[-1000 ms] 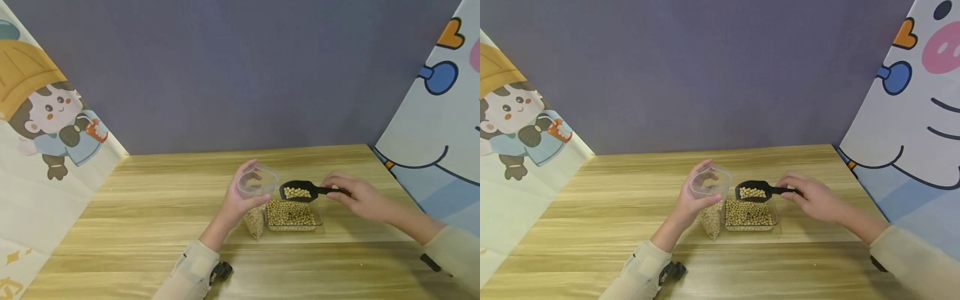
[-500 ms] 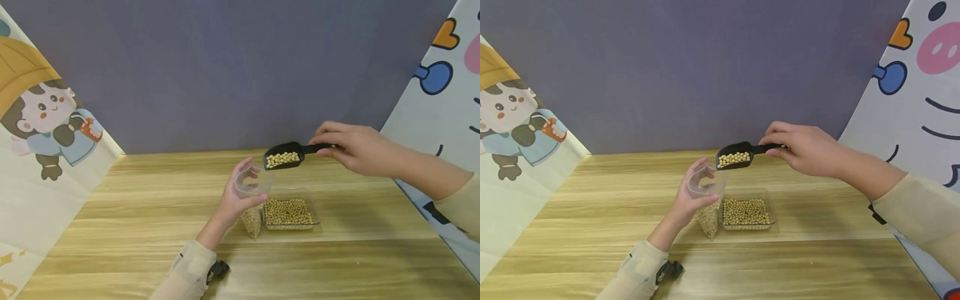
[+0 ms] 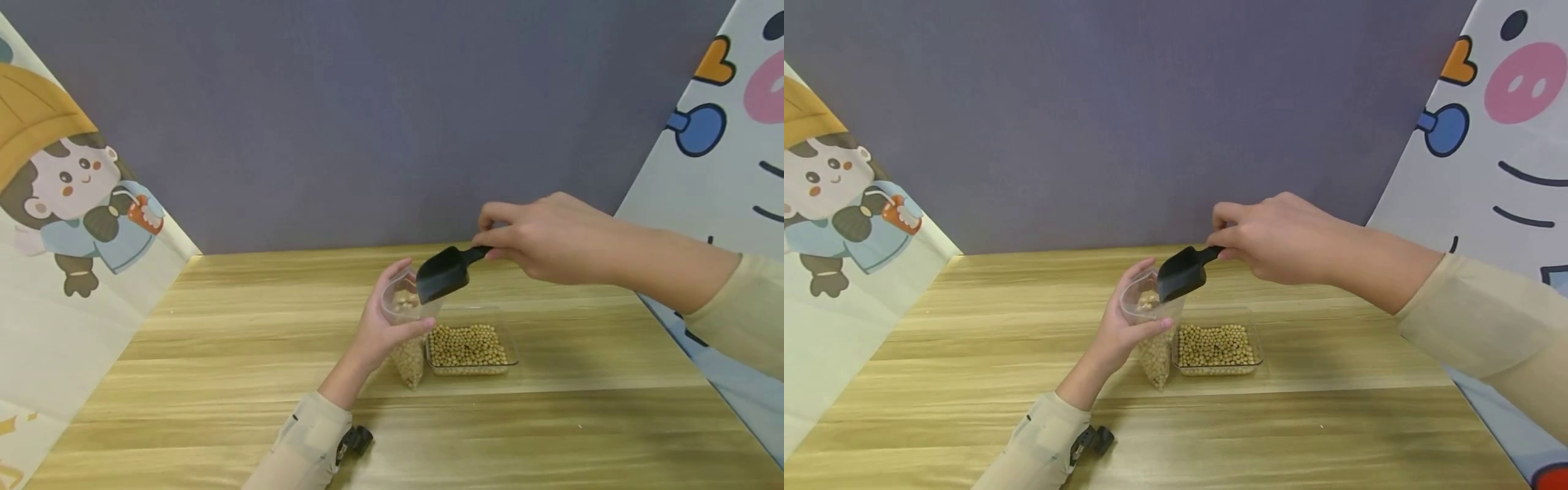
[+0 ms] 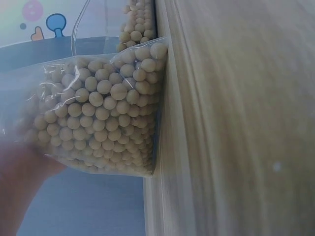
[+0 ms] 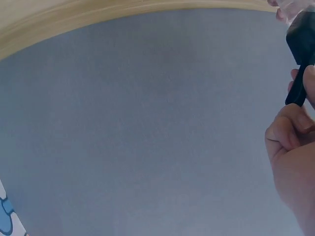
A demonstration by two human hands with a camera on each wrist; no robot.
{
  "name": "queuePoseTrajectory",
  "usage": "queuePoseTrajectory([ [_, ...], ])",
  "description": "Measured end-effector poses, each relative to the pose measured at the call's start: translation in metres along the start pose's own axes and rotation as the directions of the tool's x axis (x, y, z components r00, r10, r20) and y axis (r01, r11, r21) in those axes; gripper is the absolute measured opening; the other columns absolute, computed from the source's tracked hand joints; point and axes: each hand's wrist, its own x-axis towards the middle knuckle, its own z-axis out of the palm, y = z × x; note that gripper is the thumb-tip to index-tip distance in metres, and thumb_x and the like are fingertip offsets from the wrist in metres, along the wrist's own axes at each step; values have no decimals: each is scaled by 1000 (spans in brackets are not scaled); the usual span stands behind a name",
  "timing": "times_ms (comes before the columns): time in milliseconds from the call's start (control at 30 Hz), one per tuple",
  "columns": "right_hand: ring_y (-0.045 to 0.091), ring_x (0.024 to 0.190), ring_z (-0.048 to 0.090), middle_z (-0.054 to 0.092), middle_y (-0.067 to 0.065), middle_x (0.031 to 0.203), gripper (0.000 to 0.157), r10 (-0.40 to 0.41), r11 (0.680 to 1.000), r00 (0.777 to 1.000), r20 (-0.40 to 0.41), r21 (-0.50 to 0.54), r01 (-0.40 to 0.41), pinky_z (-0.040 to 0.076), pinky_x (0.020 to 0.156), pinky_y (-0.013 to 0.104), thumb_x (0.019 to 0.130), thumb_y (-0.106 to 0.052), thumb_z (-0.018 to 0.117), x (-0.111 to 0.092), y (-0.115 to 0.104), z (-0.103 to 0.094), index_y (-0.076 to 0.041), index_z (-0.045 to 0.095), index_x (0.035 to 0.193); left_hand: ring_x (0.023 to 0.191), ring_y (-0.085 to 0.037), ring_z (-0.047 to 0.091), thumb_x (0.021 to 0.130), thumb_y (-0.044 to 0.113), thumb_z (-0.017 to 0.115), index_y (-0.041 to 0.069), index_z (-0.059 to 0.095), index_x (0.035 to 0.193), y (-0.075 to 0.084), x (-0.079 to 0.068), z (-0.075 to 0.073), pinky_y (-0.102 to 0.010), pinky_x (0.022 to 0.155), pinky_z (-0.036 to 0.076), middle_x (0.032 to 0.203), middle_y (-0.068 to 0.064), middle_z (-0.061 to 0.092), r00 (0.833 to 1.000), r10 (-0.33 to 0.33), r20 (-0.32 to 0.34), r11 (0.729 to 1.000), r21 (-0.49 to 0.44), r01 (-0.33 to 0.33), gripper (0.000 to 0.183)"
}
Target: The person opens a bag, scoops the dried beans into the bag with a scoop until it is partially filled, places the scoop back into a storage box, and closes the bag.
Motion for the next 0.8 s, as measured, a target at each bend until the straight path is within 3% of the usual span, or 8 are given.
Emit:
queuePoseTrajectory([
  [167,0,54,48,65,-5,110,23,-1,1000,1000,-3,-23,0,33,42,19,94,-20,81,-1,0,-2,-19,81,117,126,-36,52,78,35,95,13,43,159,-2,1,-1,-35,103,57,138,-7,56,999,37,-10,999,33,-37,98],
  [267,0,52,45,65,-4,112,22,30,999,1000,2,-34,-30,33,43,20,96,-20,80,-6,3,-3,-19,79,118,127,-39,51,79,26,94,11,43,158,-2,1,-1,-43,107,57,140,-19,54,999,34,-17,999,30,-34,95],
  [367,0,50,39,65,-3,114,22,73,996,997,21,-57,-72,31,42,21,96,-21,79,-13,7,-3,-19,77,118,125,-32,53,78,15,91,10,44,158,-2,2,-2,-48,110,56,140,-25,53,999,20,-31,1000,23,-19,93],
  [500,0,52,41,65,-3,114,22,135,989,986,96,-68,-129,31,42,22,97,-22,79,-26,16,-1,-20,77,118,125,-30,54,77,9,89,9,45,157,-2,2,-2,-42,110,57,136,-11,57,998,-6,-55,1000,14,7,92],
  [667,-3,63,46,62,-8,107,17,191,980,955,227,7,-197,38,48,21,98,-25,77,-42,22,11,-22,78,114,129,-47,49,76,8,88,10,45,157,0,2,-2,-31,108,56,132,1,58,998,-23,-60,1000,-8,23,92],
  [800,-6,64,45,59,-13,101,14,150,985,950,273,44,-168,40,50,18,95,-28,80,-54,20,29,-27,79,108,127,-34,53,76,7,87,10,45,157,1,2,-1,-35,109,56,133,1,57,998,-29,-61,1000,-5,28,92],
])
